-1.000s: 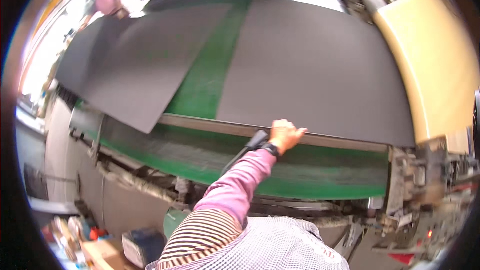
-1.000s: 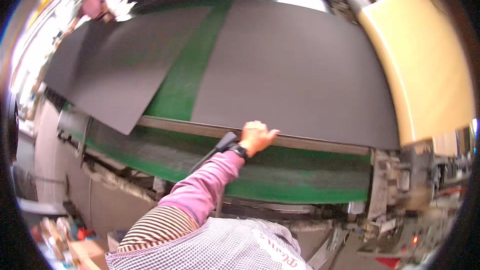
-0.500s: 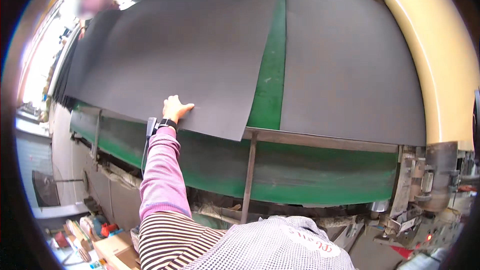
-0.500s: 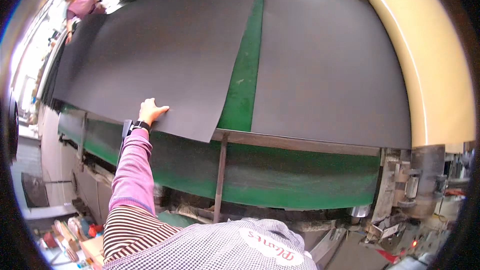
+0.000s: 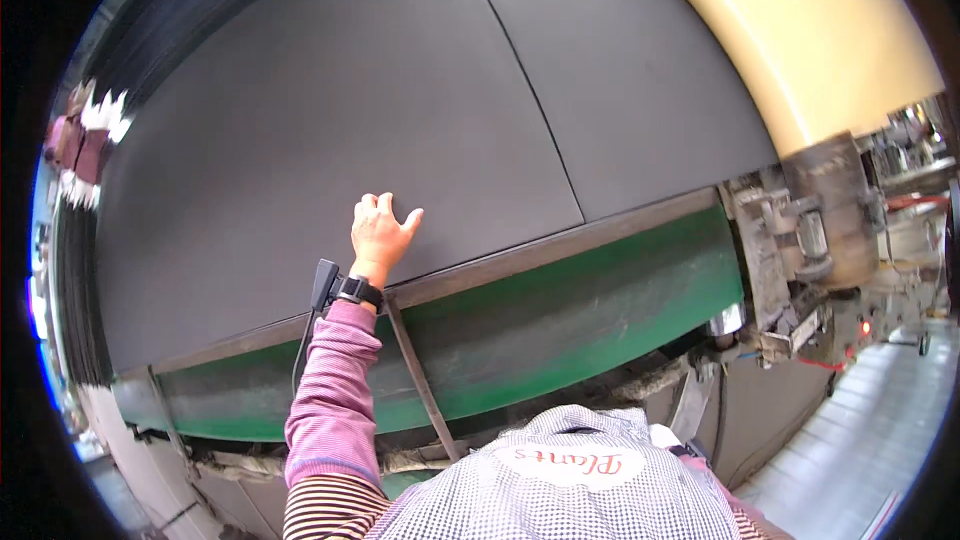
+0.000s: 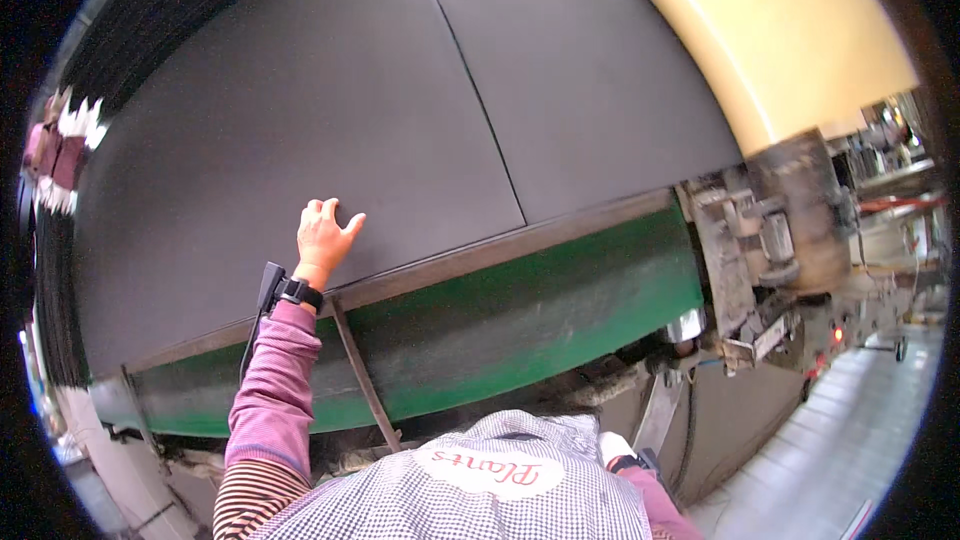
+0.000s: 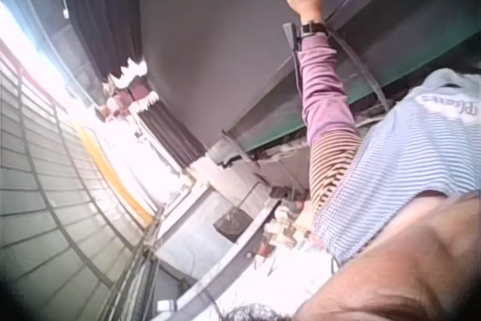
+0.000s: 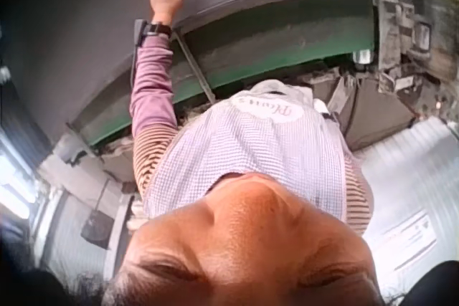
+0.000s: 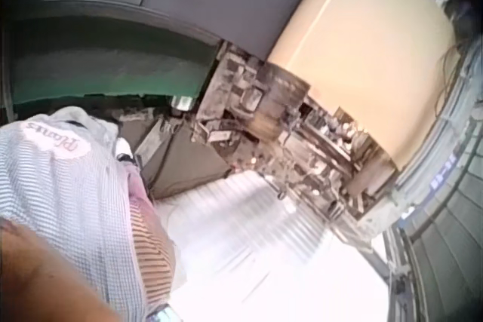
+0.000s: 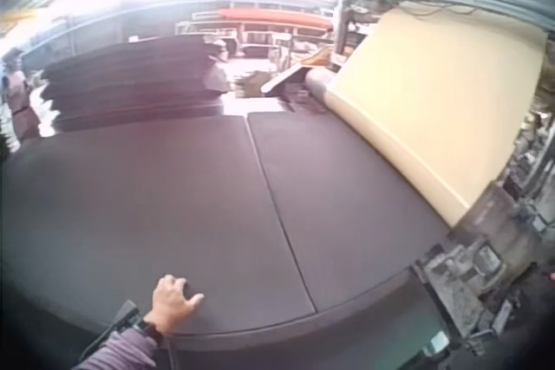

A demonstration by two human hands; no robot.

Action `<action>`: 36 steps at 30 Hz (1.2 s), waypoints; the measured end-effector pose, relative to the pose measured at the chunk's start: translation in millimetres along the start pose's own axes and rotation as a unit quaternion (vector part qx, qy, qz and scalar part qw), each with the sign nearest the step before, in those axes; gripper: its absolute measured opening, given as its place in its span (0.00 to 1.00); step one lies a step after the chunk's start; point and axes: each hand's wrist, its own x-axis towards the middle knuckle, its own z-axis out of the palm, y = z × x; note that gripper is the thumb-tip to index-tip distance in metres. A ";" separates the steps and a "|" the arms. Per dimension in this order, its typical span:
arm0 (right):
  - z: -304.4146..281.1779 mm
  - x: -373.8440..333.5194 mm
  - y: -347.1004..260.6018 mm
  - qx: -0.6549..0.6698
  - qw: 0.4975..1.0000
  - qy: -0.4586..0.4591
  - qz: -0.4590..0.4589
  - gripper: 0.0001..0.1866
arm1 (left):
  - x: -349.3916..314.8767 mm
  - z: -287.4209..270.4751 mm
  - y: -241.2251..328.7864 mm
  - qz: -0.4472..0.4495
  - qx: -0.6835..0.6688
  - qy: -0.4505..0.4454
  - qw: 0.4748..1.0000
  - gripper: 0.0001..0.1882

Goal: The recorder is managing and aligning black sheets as they move along a conveyor belt and through a rolling machine.

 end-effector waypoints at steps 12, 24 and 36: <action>15.9 -16.1 10.3 -0.021 0.998 0.002 0.052 0.16 | -67.1 -72.2 -203.9 -0.114 0.274 0.067 0.953 0.21; 17.3 -16.0 -1.8 0.053 0.995 0.036 0.080 0.17 | -85.6 -11.5 -69.6 0.045 0.048 0.027 0.997 0.15; 51.8 -3.2 11.6 0.036 0.995 0.081 0.047 0.16 | -58.9 39.7 142.0 0.125 0.076 0.092 0.985 0.23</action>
